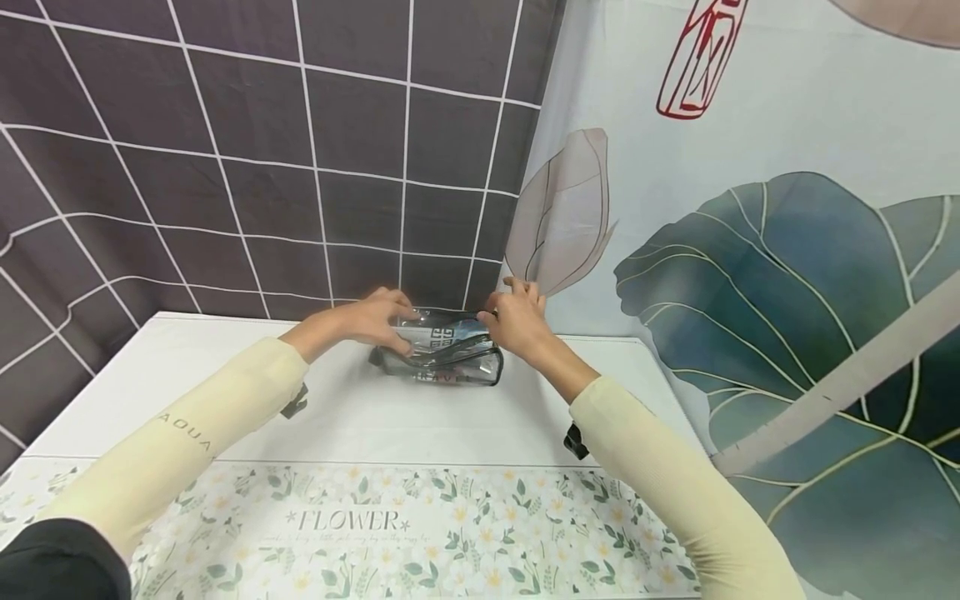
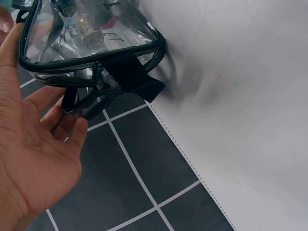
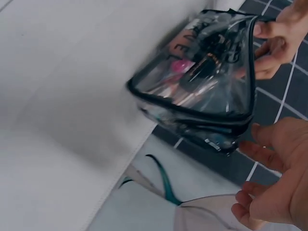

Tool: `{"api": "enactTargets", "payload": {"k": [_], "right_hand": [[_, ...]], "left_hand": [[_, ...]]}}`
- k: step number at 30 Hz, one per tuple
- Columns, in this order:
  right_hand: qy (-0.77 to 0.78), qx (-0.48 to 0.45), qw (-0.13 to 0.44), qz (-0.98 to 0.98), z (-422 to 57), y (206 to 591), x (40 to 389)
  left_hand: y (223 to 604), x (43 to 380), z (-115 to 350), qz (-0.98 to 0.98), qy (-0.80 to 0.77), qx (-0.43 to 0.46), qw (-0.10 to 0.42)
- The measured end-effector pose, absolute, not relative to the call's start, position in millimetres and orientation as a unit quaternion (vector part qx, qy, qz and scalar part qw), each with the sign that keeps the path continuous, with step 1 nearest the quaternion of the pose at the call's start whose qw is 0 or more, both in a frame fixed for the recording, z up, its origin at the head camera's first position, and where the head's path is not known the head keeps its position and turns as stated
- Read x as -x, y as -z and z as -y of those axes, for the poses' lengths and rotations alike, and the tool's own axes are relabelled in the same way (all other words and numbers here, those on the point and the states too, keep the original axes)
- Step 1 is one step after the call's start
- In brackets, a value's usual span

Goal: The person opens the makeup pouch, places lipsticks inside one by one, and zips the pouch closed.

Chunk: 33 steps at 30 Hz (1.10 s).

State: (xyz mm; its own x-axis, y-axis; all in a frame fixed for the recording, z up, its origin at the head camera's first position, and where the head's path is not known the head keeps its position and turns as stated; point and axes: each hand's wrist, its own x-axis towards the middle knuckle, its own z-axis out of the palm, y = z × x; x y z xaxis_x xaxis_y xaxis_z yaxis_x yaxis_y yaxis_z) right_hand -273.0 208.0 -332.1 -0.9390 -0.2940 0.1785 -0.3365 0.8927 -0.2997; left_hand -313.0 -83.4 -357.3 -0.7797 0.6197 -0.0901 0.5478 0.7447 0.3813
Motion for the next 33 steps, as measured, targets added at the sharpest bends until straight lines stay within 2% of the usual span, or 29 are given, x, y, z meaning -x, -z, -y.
{"api": "enactTargets", "payload": {"k": [7, 10, 19, 26, 33], "right_hand": [[-0.239, -0.133, 0.082, 0.958, -229.0, 351.1, 278.0], [-0.246, -0.111, 0.073, 0.960, -235.8, 357.8, 279.5], [-0.239, -0.086, -0.022, 0.967, -254.1, 380.0, 285.0], [-0.322, -0.076, -0.107, 0.938, -259.3, 393.1, 283.6], [-0.357, -0.078, -0.140, 0.920, -262.4, 399.4, 280.6]], "left_hand": [[356.0, 312.6, 81.3, -0.929, -0.170, -0.313, 0.103], [355.2, 312.6, 82.2, -0.929, -0.167, -0.313, 0.102], [350.6, 311.4, 84.8, -0.932, -0.177, -0.298, 0.107], [354.5, 310.6, 84.1, -0.935, -0.171, -0.294, 0.106], [355.6, 309.4, 82.2, -0.933, -0.163, -0.304, 0.100]]}}
